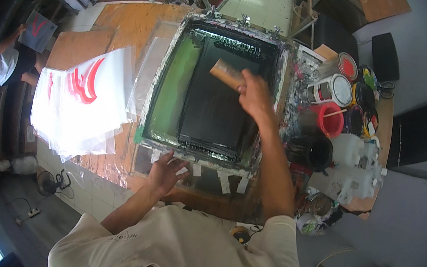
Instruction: The person performs screen printing on plastic bags by placing a bag on the printing bed, lowering the screen, and using a squeegee to apply red ink across the mesh. They then lift the screen, remove the printed bag, and place it on a stack before repeating the process for multiple bags.
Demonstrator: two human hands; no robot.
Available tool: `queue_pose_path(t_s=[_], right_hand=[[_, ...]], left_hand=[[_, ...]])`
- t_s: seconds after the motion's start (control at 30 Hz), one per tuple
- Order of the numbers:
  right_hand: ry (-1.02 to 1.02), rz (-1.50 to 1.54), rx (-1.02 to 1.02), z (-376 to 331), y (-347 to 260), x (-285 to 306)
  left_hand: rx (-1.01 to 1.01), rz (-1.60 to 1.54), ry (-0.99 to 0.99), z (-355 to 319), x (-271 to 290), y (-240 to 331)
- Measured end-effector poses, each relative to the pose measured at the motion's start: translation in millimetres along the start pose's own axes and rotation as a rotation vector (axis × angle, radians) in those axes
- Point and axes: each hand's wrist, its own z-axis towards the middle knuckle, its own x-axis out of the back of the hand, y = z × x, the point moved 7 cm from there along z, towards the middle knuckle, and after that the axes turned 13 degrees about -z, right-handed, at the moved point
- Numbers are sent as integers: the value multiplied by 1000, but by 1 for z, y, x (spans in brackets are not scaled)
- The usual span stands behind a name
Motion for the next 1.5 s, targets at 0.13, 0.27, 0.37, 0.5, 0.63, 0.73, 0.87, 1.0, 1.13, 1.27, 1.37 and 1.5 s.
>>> queue_pose_path(t_s=[0.13, 0.27, 0.37, 0.5, 0.63, 0.73, 0.87, 1.0, 1.13, 1.27, 1.37, 1.5], right_hand=[[240, -236, 183, 82, 38, -14], [126, -294, 123, 118, 22, -36], [135, -395, 158, 105, 5, -60], [100, -330, 240, 21, -32, -66], [79, -232, 252, -95, -87, -51], [42, -204, 202, -169, -115, -40], [-190, -91, 81, -181, -115, -45], [-63, -97, 100, -189, -100, -75], [109, -225, 104, -194, -105, -90], [134, -238, 86, -165, -96, -93], [239, -316, 102, -115, -84, -91], [229, -352, 73, -23, -51, -93]], left_hand=[[-10, -1, 17, 13, 16, -6], [-49, -34, 80, 5, 19, -7], [-61, -5, 21, 3, 19, -8], [-99, 12, -33, -5, 12, -6], [-144, 64, -33, -11, 3, 0], [-141, 95, -46, -9, -1, -2], [-170, 124, -57, 7, 6, -6], [-159, 90, 2, 25, 23, -12], [-148, 117, 18, 32, 26, -12], [-165, 144, 52, 30, 29, -13], [-181, 88, 50, 28, 31, -12], [-168, 138, 56, 24, 29, -10]])
